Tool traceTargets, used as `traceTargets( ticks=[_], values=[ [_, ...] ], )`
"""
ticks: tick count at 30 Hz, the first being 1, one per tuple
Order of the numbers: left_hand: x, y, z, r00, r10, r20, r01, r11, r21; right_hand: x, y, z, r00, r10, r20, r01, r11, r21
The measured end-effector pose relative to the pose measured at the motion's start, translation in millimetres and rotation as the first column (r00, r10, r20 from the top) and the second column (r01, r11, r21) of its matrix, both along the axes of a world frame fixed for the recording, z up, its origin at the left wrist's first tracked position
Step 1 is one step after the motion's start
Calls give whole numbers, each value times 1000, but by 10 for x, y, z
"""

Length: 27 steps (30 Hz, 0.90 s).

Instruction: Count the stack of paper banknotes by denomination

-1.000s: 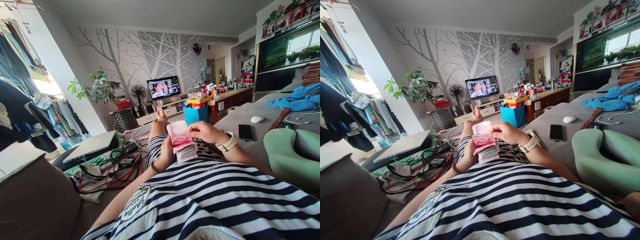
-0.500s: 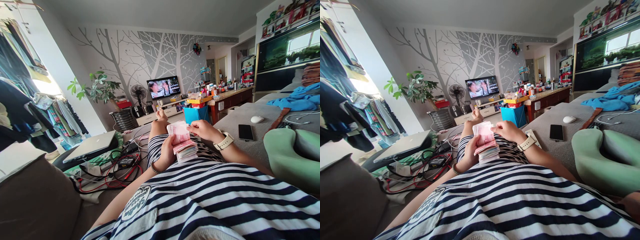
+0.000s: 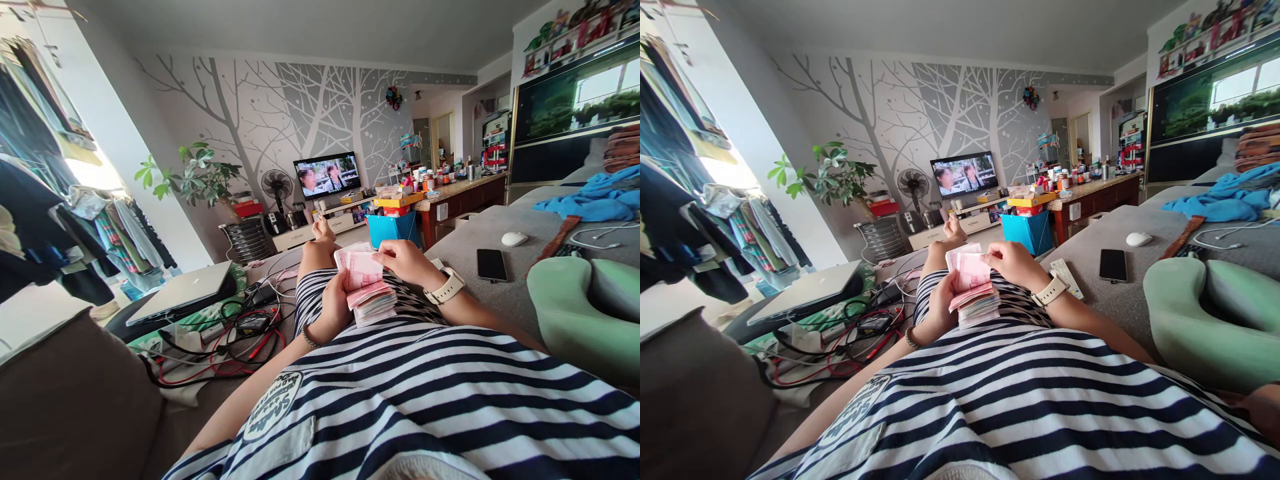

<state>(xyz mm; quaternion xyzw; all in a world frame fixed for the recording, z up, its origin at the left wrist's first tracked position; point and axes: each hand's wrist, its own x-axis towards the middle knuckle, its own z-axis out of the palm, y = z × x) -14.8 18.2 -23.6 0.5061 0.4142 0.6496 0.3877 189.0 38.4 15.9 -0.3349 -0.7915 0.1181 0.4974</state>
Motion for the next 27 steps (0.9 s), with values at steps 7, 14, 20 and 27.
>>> traceTargets(
  ticks=[7,14,20,27],
  values=[
    [6,-222,154,954,115,-277,-95,992,83,46,-86,41,969,246,29,-243,966,-82],
    [18,-274,216,923,153,-354,-112,985,133,51,-129,49,932,362,-19,-360,920,-155],
    [18,-250,203,889,174,-423,-126,982,139,56,-149,68,921,386,-60,-390,902,-185],
    [-24,-221,184,839,202,-506,-153,979,137,73,-171,83,922,386,-39,-386,904,-183]
  ],
)
